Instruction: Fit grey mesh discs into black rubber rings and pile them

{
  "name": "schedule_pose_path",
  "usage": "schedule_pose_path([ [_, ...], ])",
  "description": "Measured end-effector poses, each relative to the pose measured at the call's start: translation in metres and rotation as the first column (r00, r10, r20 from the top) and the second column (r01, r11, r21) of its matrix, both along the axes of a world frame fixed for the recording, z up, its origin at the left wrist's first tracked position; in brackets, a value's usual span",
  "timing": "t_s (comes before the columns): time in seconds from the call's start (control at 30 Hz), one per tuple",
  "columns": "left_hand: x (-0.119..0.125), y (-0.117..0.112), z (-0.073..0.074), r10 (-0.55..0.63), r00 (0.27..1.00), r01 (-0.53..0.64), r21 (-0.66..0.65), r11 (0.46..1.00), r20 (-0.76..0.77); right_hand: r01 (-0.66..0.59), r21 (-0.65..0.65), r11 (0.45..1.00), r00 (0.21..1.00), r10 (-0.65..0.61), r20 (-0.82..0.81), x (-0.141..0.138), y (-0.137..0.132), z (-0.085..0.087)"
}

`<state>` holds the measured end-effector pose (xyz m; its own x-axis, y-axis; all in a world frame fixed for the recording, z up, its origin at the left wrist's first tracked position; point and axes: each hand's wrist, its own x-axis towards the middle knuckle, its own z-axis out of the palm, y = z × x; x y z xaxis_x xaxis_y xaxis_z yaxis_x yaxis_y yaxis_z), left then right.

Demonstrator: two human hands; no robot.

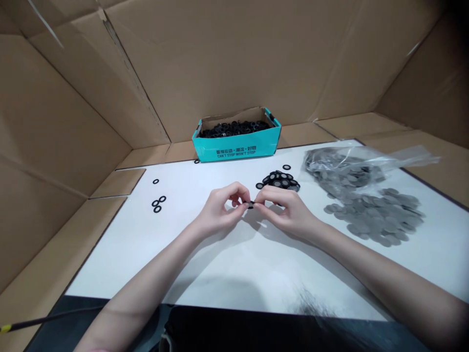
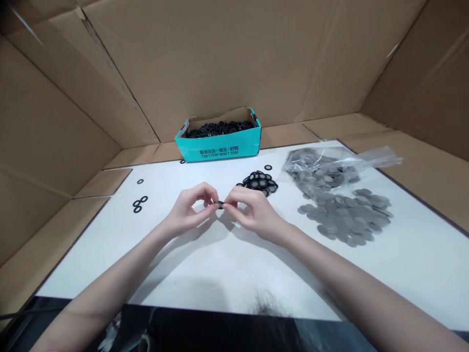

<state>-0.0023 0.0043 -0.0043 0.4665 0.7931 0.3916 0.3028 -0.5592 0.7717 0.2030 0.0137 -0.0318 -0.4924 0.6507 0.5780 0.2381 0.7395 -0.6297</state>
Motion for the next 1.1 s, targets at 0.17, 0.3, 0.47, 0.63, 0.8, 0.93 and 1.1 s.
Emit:
schedule_pose_path([
  [0.17,0.0000,-0.0013,0.0013,-0.043,0.995,0.042,-0.002,0.999,-0.086,-0.024,0.025,0.999,0.999,0.023,0.032,-0.0016,0.0013,-0.0052],
  [0.3,-0.0001,-0.0037,0.0026,-0.038,0.990,0.033,-0.040,0.999,-0.136,-0.008,0.044,0.999,0.995,0.004,0.099,-0.0005,0.0023,-0.0050],
  [0.47,0.0000,-0.0043,0.0001,-0.041,0.992,0.031,-0.083,0.996,-0.118,0.024,0.003,1.000,0.993,-0.024,0.112,0.0026,0.0019,-0.0016],
  [0.63,0.0015,-0.0036,-0.0019,-0.056,0.995,0.048,-0.086,0.995,-0.084,0.018,0.030,0.999,0.988,-0.022,0.150,0.0029,0.0016,-0.0038],
  [0.8,0.0045,-0.0049,-0.0012,-0.049,0.997,0.044,-0.080,0.996,-0.061,0.010,0.015,1.000,0.984,-0.012,0.180,0.0028,0.0035,-0.0055],
  [0.93,0.0047,-0.0053,-0.0030,-0.044,0.999,0.040,-0.142,0.989,-0.023,-0.026,-0.031,0.999,0.993,0.030,0.115,0.0025,0.0037,-0.0048],
  [1.1,0.0014,-0.0038,-0.0038,-0.054,0.999,0.053,-0.209,0.976,0.002,-0.048,-0.084,0.995,0.998,0.052,0.039,0.0006,0.0007,-0.0024],
])
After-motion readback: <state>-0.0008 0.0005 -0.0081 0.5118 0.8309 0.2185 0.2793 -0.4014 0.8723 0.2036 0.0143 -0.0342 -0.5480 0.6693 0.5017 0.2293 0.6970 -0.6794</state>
